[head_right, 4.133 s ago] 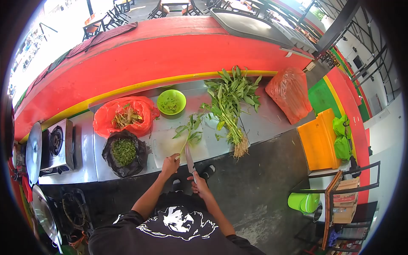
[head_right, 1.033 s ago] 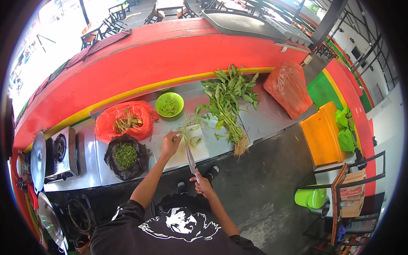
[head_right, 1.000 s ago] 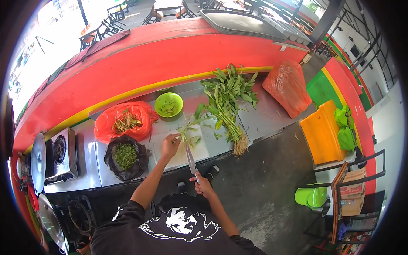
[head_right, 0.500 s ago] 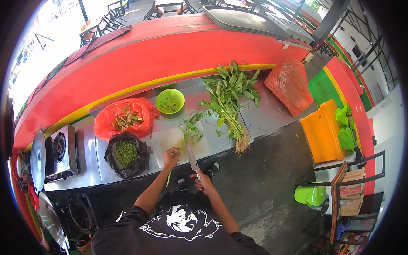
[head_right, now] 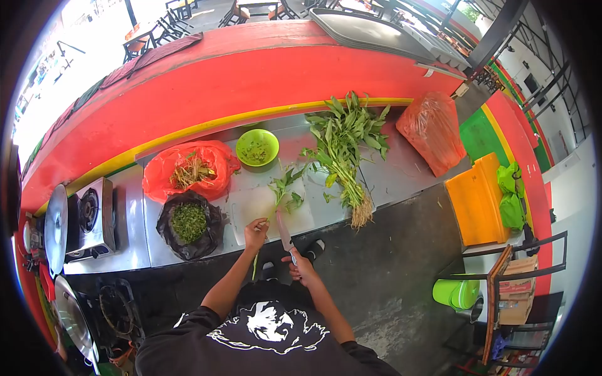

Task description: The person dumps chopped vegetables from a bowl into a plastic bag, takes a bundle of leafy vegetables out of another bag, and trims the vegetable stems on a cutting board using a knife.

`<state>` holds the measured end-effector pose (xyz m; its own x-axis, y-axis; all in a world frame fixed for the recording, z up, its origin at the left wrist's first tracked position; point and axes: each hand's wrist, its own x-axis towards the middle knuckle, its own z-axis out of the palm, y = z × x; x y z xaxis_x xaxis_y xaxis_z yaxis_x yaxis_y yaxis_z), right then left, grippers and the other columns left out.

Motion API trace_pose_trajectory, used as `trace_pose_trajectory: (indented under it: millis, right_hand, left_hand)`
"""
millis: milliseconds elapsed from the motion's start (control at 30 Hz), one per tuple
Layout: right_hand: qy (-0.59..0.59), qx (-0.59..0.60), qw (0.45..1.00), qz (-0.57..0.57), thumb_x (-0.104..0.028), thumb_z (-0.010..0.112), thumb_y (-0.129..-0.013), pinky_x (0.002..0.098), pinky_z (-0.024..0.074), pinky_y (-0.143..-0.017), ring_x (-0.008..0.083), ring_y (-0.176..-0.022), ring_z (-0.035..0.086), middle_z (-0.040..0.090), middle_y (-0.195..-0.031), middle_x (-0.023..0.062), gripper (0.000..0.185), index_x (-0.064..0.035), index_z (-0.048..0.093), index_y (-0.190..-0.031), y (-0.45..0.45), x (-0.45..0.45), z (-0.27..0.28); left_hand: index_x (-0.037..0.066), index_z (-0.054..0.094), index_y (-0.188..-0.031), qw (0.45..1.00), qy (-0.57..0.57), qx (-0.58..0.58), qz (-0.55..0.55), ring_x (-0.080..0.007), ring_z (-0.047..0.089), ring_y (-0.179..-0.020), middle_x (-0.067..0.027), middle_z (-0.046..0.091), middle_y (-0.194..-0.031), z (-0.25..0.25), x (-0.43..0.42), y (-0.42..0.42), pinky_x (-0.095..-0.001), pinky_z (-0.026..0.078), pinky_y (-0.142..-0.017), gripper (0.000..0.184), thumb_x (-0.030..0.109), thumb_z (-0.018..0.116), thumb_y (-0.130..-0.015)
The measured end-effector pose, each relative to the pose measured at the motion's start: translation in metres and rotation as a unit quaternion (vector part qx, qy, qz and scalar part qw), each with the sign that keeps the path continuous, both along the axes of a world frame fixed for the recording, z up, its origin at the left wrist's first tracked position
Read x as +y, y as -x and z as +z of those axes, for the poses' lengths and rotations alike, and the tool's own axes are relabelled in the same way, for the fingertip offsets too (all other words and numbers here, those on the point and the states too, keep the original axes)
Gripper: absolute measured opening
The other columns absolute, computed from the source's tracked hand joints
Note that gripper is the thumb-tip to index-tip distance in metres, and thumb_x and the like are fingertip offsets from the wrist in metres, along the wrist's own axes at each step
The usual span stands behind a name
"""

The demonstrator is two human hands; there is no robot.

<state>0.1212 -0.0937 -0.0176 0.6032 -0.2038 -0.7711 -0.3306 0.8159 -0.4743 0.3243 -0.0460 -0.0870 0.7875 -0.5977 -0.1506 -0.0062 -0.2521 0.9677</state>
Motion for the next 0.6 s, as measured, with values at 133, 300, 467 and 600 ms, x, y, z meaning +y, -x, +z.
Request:
trace_pose_trajectory:
  millis: [133,300,467,600]
  right_hand:
    - [-0.008,-0.004,1.000,0.000,-0.062,0.043,-0.093,0.0221,0.0163,-0.035,0.0036,-0.037,0.020,0.023,-0.049,-0.0077,0.060,-0.0042,0.058,-0.101,0.003,0.001,-0.001]
    - [-0.002,0.005,1.000,-0.003,-0.061,0.043,-0.093,0.0220,0.0163,-0.035,0.0036,-0.037,0.020,0.023,-0.049,-0.0078,0.059,-0.0045,0.058,-0.101,0.005,0.001,0.003]
    - [-0.013,-0.004,1.000,0.005,-0.060,0.043,-0.094,0.0219,0.0163,-0.035,0.0037,-0.037,0.020,0.023,-0.048,-0.0077,0.059,-0.0040,0.058,-0.101,0.005,0.001,0.005]
    - [-0.027,-0.001,0.999,0.023,-0.060,0.043,-0.094,0.0220,0.0162,-0.035,0.0038,-0.036,0.021,0.023,-0.048,-0.0077,0.059,-0.0038,0.058,-0.102,0.004,0.002,0.004]
  left_hand:
    - [0.005,0.069,-0.103,1.000,0.005,0.018,0.004,-0.0139,0.060,-0.046,-0.0073,0.062,-0.063,-0.005,0.001,0.004,-0.0285,0.047,-0.044,0.022,0.013,0.069,-0.083]
    - [0.003,0.069,-0.104,0.998,0.033,0.051,0.003,-0.0134,0.060,-0.046,-0.0074,0.062,-0.065,0.004,0.004,0.006,-0.0271,0.046,-0.043,0.022,0.012,0.068,-0.084]
    - [0.003,0.069,-0.105,0.999,0.028,0.046,0.008,-0.0133,0.060,-0.047,-0.0069,0.062,-0.066,0.005,0.011,0.007,-0.0263,0.046,-0.043,0.023,0.012,0.069,-0.084]
    - [0.003,0.069,-0.104,0.998,0.020,0.049,0.022,-0.0132,0.060,-0.047,-0.0071,0.062,-0.065,0.006,0.017,0.008,-0.0265,0.046,-0.044,0.023,0.012,0.069,-0.083]
